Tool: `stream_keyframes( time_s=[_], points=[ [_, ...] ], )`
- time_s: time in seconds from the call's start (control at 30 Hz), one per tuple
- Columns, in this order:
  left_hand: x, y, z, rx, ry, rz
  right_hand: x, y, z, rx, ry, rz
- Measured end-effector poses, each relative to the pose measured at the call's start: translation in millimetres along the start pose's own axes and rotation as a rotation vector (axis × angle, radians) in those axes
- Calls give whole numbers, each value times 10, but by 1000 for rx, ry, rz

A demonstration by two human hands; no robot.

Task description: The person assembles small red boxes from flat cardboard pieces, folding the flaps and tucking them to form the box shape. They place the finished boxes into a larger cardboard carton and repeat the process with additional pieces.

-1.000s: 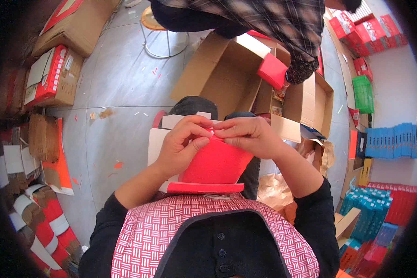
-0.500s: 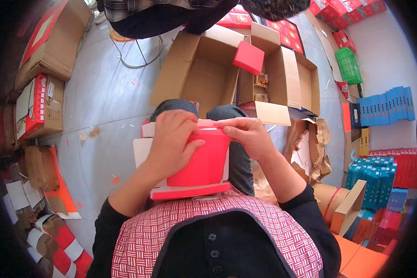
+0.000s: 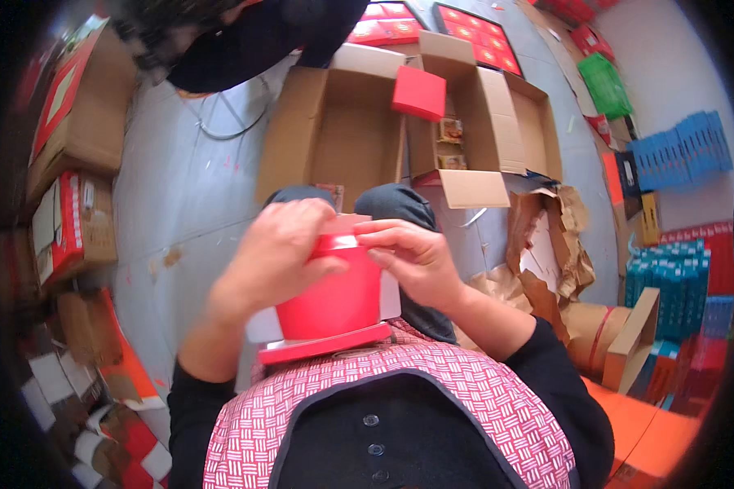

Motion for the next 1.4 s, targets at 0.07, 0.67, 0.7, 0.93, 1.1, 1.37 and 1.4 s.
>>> stream_keyframes(
  time_s=[0.07, 0.67, 0.7, 0.93, 1.1, 1.37, 1.4],
  points=[
    [-55, -51, -56, -279, 13, -27, -112, -40, 49, 76, 132, -152],
    [-136, -29, 161, -310, 216, -63, 102, 230, 192, 297, 21, -89],
    [-133, -46, 162, -303, 243, -61, 97, 238, 191, 303, 39, -107],
    [-307, 11, -66, -119, 353, -206, 132, -190, -432, 301, 229, -168],
    [-827, 218, -232, 311, 708, -594, 1125, -809, -2173, 621, 550, 117],
    [-841, 245, 111, 430, 654, -846, 3666, -1273, -3141, -244, 1321, 747],
    [-843, 303, 86, 425, 650, -852, 3725, -1382, -3033, -340, 1353, 672]
  ],
)
Point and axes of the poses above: each hand's wrist, its own y-axis away from the middle knuckle, its own z-axis out of the palm, x = y × z, the point moved 3 cm from there along -y, towards the middle knuckle, and after that the axes turned 5 degrees about y, right-handed, at the moved point
